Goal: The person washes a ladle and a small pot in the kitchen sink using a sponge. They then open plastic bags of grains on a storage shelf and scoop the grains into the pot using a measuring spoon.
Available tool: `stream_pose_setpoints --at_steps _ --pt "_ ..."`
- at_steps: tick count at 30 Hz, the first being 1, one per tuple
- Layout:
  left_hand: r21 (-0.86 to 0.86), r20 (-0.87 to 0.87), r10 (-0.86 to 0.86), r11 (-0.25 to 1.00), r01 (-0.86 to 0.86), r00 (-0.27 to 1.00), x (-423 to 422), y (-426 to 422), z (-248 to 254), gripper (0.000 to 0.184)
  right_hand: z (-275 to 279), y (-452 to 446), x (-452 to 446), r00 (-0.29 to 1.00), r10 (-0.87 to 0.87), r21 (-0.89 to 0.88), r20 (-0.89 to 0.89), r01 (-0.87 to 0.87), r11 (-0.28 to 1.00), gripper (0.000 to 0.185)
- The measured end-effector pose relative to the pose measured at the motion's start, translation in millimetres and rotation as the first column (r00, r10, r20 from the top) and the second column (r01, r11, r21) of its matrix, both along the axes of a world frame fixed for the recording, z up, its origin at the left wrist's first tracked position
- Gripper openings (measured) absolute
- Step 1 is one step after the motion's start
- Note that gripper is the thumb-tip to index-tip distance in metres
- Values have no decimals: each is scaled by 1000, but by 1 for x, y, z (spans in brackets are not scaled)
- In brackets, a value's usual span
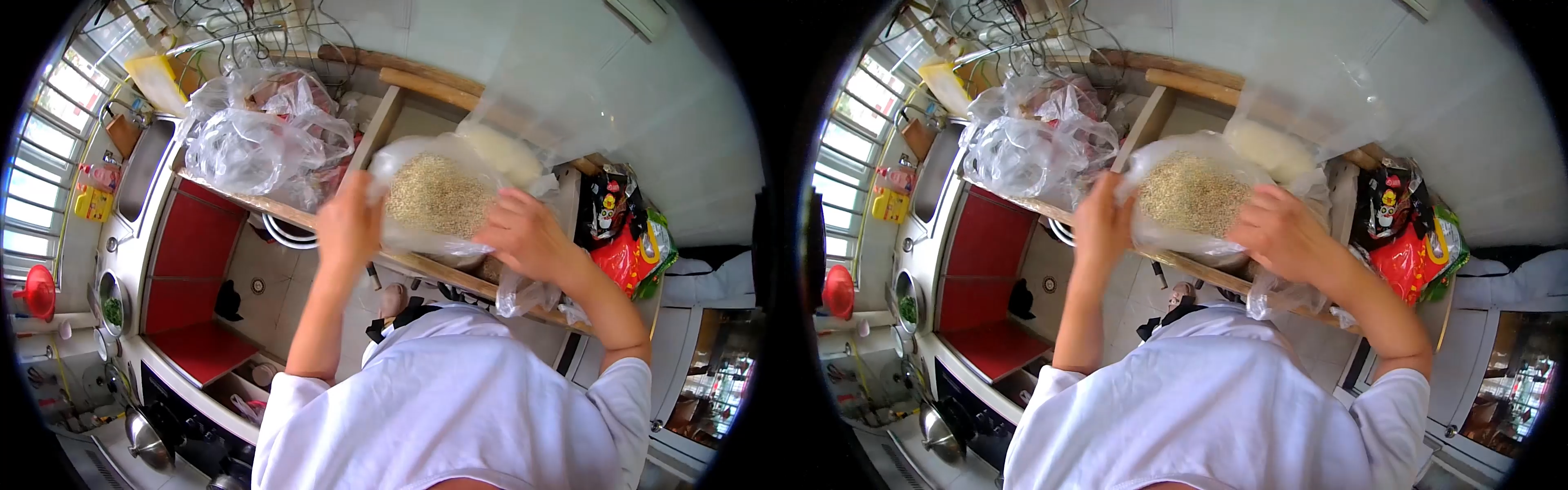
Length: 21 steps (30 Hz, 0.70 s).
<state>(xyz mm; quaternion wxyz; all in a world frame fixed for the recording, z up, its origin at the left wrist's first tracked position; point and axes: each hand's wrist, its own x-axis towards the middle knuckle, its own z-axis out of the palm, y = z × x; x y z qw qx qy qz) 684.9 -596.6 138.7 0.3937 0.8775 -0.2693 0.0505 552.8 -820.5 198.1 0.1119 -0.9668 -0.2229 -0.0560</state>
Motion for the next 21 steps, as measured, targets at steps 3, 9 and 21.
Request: stream_pose_setpoints --at_steps 3,9,21 --pt "-110 30 -71 991 74 997 -17 -31 -8 25 5 0 -5 1000 -27 -30 -12 27 999 21" --pt "-261 99 -102 957 125 990 -25 -83 3 21 6 -9 -18 979 -202 -12 24 202 979 17" --pt "-171 22 -128 977 130 992 32 -128 24 27 11 -22 -1 936 -314 -90 159 331 939 11"
